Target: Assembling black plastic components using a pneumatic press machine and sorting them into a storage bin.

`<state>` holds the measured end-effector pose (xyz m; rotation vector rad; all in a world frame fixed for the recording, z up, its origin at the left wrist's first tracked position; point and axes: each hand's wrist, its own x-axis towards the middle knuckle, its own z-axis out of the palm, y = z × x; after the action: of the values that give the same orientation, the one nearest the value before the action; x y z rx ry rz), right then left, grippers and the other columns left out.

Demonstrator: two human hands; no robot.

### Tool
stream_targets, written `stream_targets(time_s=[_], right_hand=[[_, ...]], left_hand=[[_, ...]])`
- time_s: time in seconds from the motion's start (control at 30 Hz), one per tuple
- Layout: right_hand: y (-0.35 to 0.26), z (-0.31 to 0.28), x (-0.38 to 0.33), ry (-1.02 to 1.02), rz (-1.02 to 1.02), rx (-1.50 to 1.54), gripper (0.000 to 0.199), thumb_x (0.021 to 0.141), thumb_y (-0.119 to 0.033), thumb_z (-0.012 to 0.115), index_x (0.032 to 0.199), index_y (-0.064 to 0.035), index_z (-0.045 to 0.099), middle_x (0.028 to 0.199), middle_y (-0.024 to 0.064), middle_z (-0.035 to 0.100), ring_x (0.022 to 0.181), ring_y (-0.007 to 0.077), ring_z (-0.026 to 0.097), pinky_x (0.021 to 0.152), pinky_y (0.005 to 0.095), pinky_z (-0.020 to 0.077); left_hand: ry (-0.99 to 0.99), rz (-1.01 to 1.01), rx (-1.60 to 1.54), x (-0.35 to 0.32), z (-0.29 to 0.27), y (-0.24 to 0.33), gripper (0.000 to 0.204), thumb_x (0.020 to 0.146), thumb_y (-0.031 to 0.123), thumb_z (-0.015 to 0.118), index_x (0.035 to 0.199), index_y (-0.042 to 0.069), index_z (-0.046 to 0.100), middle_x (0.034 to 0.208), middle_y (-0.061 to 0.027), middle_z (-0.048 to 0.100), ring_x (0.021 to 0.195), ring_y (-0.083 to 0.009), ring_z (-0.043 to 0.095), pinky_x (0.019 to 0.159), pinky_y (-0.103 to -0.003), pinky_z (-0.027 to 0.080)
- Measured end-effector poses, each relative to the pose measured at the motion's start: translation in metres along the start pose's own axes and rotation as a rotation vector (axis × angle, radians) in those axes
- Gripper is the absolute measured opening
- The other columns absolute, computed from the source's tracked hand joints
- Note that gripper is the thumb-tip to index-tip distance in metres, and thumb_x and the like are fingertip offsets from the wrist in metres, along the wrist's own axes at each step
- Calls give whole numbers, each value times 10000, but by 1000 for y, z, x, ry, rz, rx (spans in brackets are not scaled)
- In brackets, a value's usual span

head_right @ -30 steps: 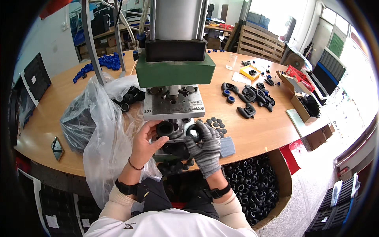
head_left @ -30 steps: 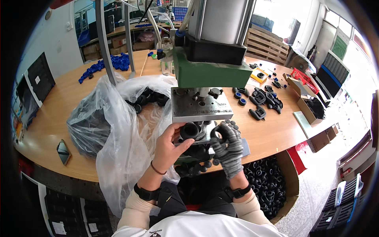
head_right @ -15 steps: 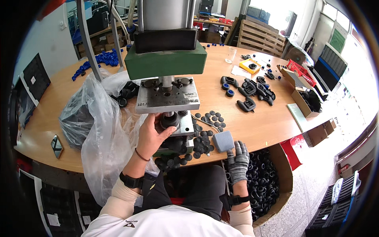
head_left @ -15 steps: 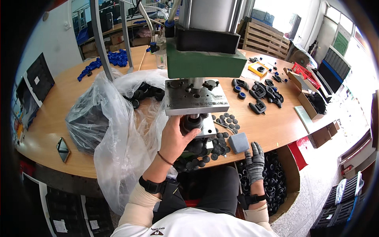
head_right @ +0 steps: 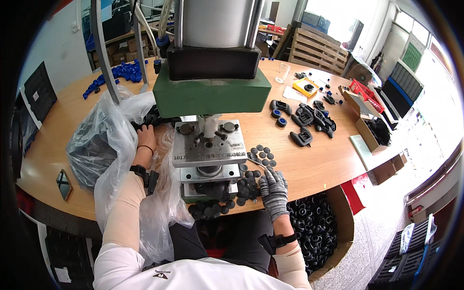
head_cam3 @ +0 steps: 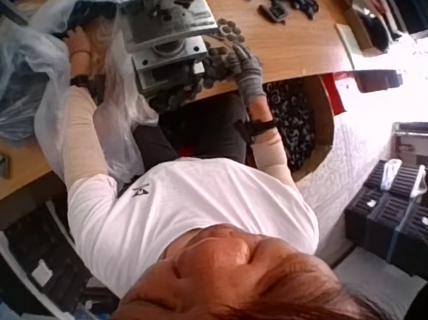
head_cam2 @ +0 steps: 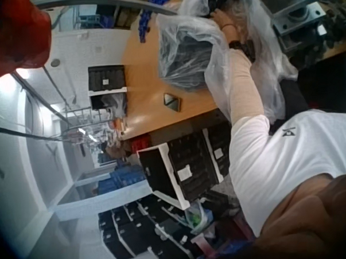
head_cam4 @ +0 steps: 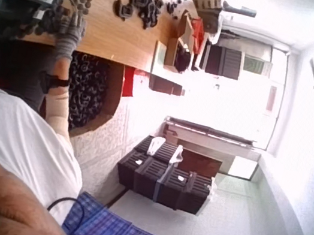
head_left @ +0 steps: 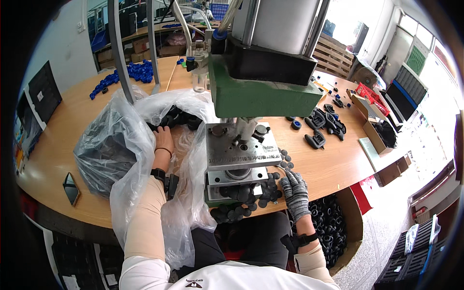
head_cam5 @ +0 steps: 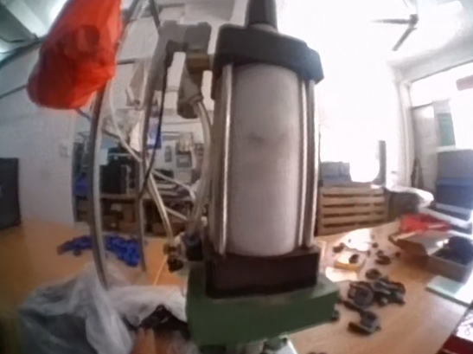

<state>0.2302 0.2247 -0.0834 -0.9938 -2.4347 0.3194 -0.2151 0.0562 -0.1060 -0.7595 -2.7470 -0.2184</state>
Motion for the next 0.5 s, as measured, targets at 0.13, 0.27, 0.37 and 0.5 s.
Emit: stream_targets(time_s=[0.13,0.27,0.37,0.5], right_hand=[[-62,-34,5,189,-165,388,416,818,-190,656,1186,-11,579,1167,188,587,1081,328,556,940,403,438],[-114,-34,19,247,-285,390,459,789,-218,701,1164,5,556,1106,201,590,1002,371,567,880,411,459],[-165,-36,37,52,-231,751,481,771,-308,724,1115,-6,573,1020,193,613,950,379,571,847,440,445],[-172,-29,46,-27,-188,854,454,779,-351,712,1067,-18,603,964,189,626,927,358,581,847,429,444]], left_hand=[[14,-16,-3,11,16,0,220,873,77,519,1090,99,489,1109,-194,514,981,-408,573,839,-465,480],[57,7,-25,4,19,-12,208,878,71,505,1082,91,476,1096,-200,515,954,-406,583,825,-458,488],[112,48,-105,6,35,-27,334,807,79,585,1110,71,446,1085,-197,496,908,-397,584,803,-458,500],[380,91,-541,-41,-54,6,539,725,99,655,1210,21,434,1002,-121,534,876,-294,604,781,-414,507]])
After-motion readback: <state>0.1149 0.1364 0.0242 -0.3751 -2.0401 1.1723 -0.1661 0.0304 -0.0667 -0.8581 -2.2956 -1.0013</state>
